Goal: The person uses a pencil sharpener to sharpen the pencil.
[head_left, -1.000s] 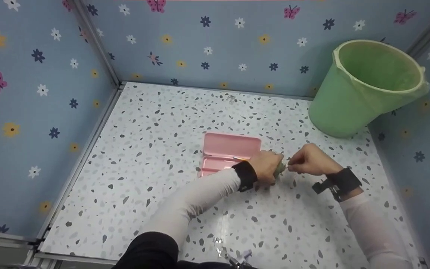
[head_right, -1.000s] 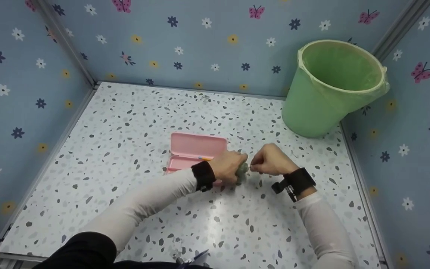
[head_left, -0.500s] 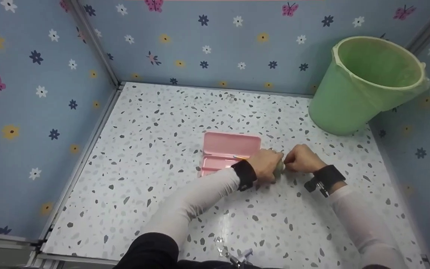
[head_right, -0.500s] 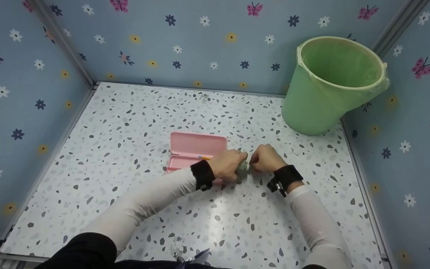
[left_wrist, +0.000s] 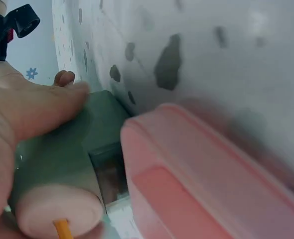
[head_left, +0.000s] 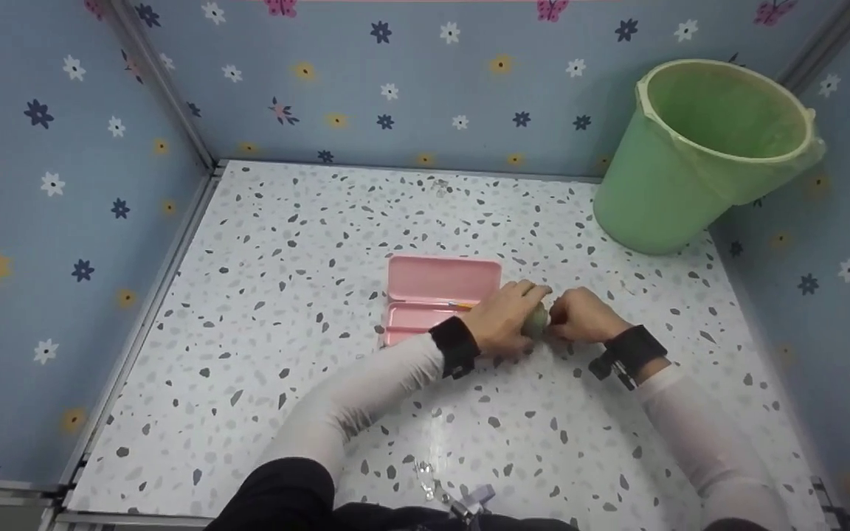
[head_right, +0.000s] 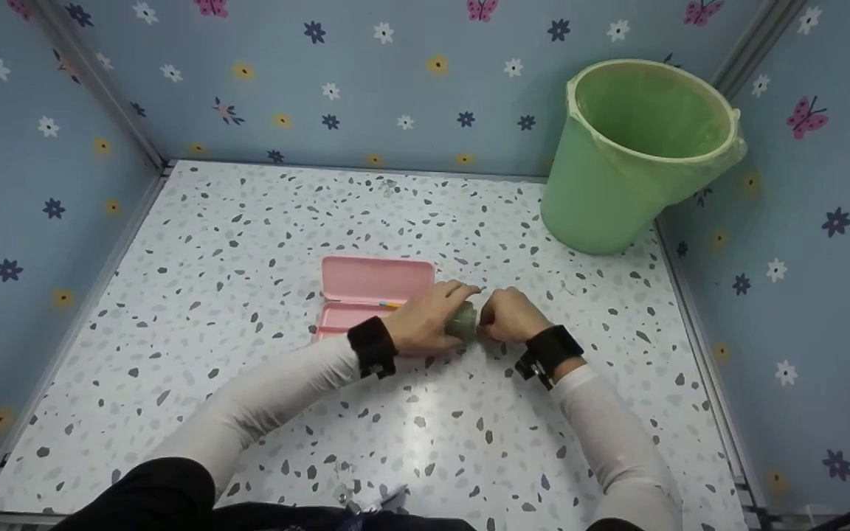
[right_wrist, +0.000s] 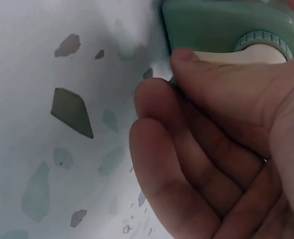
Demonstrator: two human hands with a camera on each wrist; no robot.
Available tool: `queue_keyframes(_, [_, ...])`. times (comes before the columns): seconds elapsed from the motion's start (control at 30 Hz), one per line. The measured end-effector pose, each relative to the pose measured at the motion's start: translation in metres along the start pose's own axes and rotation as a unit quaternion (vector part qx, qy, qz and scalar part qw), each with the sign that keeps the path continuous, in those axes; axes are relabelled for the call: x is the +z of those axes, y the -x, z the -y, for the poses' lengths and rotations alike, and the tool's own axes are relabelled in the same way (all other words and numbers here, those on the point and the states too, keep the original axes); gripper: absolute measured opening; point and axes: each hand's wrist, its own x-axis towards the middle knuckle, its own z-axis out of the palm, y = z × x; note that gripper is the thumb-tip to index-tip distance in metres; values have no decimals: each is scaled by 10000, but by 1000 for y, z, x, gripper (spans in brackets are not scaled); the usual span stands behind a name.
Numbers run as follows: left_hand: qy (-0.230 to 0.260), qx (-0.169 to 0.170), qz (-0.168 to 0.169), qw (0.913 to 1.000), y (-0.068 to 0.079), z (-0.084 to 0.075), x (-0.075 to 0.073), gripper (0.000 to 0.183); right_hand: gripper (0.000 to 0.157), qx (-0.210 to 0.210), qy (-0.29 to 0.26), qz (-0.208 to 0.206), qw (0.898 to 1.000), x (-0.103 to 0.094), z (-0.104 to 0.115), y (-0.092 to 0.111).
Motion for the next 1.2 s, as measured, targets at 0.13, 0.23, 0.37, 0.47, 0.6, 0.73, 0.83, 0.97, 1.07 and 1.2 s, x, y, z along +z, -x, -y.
queue_keyframes(0.13, [184, 92, -762, 9969, 24, 10, -20, 75, 8, 139, 211, 35, 9997, -9, 6, 3])
queue_keyframes(0.23, [-124, -275, -987, 9947, 46, 21, -34, 55, 14, 309, 589, -230, 9975, -22, 17, 9])
queue_keyframes(0.37, [-763, -729, -831, 9909, 73, 36, -44, 39, 16, 241, 953, -935, 9908, -37, 41, 7])
queue_keyframes(0.47, [-903, -764, -681, 9906, 81, 43, -45, 34, 32, 25, 1010, -1140, 9883, -38, 60, -2])
queue_keyframes(0.6, [-783, -642, -489, 9937, 77, 45, -40, 22, 56, -47, 1052, -755, 9916, -22, 76, -17])
queue_keyframes(0.73, [-466, -642, -520, 9955, 71, 45, -32, 13, 43, 71, 1170, -638, 9911, 3, 78, -29])
queue_keyframes(0.83, [-168, -709, -659, 9952, 67, 46, -27, 10, 36, 86, 1187, -790, 9897, 19, 72, -35])
queue_keyframes(0.97, [-81, -899, -735, 9932, 66, 42, -22, 5, 32, 33, 1154, -988, 9884, 35, 64, -38])
queue_keyframes(1.07, [-310, -986, -795, 9915, 64, 38, -19, 7, 28, 20, 1187, -1206, 9856, 40, 60, -40])
queue_keyframes(1.2, [-828, -866, -890, 9888, 61, 37, -18, 9, 28, 12, 1225, -1391, 9827, 39, 58, -42])
